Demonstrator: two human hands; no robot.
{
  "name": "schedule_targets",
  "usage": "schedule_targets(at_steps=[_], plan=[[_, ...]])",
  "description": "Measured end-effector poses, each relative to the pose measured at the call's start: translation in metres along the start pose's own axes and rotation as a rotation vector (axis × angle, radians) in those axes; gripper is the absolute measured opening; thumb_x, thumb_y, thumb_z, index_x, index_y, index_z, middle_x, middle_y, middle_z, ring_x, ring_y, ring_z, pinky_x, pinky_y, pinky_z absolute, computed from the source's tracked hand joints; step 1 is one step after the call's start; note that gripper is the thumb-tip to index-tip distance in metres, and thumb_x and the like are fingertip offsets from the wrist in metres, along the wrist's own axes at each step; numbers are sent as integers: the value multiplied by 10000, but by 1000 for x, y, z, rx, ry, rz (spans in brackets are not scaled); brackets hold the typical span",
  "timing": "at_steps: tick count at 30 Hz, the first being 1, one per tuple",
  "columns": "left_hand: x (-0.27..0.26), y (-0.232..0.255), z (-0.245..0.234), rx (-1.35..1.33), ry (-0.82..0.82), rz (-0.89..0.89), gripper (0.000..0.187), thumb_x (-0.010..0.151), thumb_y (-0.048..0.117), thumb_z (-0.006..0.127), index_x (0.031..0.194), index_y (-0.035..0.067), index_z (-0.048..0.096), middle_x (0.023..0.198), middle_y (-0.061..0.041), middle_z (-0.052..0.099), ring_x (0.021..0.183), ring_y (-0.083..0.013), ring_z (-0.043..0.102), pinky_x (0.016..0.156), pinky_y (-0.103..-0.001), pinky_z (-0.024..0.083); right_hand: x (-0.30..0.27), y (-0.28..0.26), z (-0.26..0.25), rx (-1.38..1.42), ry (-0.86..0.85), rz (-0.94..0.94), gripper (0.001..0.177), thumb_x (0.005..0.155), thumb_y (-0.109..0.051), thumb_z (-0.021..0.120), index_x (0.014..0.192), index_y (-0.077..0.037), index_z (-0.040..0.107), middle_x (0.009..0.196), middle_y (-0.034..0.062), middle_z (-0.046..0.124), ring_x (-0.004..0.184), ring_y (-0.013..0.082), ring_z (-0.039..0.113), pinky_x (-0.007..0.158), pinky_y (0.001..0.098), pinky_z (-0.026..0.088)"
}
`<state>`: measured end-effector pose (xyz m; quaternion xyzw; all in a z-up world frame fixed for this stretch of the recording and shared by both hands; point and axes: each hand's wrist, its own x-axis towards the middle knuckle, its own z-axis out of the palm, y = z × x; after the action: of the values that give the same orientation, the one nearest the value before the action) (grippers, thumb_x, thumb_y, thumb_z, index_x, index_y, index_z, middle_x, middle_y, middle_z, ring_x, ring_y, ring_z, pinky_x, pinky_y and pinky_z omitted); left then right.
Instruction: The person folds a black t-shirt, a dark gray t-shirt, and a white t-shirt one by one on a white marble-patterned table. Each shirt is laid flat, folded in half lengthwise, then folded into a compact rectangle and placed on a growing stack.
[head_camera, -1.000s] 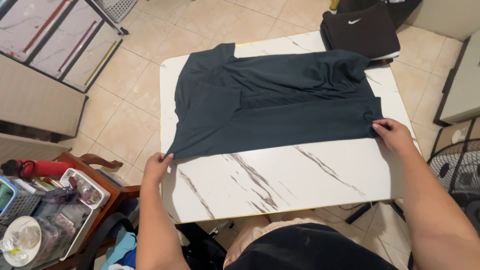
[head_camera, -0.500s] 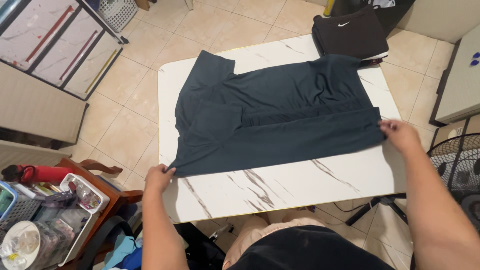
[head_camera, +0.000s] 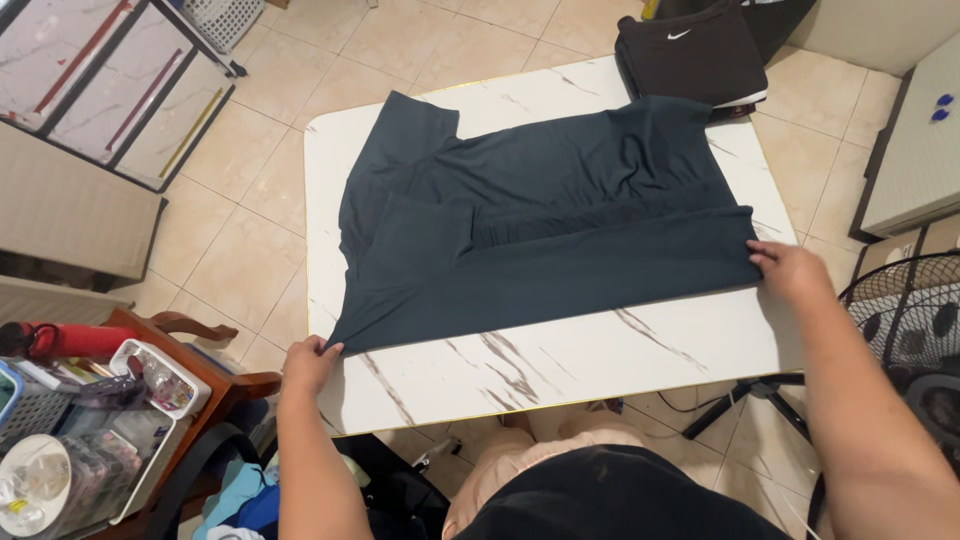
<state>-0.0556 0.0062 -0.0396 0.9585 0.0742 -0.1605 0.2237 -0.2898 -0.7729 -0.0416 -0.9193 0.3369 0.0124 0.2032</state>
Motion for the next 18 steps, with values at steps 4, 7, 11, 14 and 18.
schedule_targets(at_steps=[4, 7, 11, 14, 18], plan=[[0, 0, -4, 32, -15, -35, 347, 853, 331, 796, 927, 6, 701, 831, -178, 696, 761, -332, 672, 732, -447, 534, -13, 12, 14, 20, 79, -38, 362, 980, -270, 714, 1337, -214, 732, 1129, 228, 732, 989, 384, 695, 879, 440, 541], [3, 3, -9, 115, -84, -74, 363, 881, 356, 784, 925, 6, 700, 852, -175, 698, 800, -331, 669, 759, -452, 535, -19, 5, 8, 33, 79, 0, 398, 976, -278, 719, 1367, -205, 711, 1102, 237, 731, 971, 392, 696, 885, 457, 541], [0, 13, -10, 174, 0, -51, 376, 822, 357, 827, 952, 28, 702, 951, -179, 675, 900, -358, 669, 778, -465, 536, -26, -11, 1, -64, 115, 91, 413, 939, -330, 767, 1324, -188, 724, 1080, 228, 685, 977, 401, 675, 850, 489, 536], [-11, 30, -6, 148, 287, 114, 357, 748, 308, 858, 958, 69, 697, 1048, -181, 633, 977, -401, 631, 772, -489, 515, -21, -29, 0, -24, 280, 29, 328, 962, -333, 767, 1246, -169, 752, 1159, 188, 625, 1008, 393, 665, 869, 476, 535], [-28, 71, 15, -31, 366, 191, 196, 899, 240, 747, 980, 79, 671, 1024, -147, 661, 938, -368, 654, 801, -477, 527, 4, -67, 6, -32, 303, -132, 293, 964, -237, 738, 1256, -217, 753, 1244, 147, 602, 1040, 372, 661, 879, 466, 539]])
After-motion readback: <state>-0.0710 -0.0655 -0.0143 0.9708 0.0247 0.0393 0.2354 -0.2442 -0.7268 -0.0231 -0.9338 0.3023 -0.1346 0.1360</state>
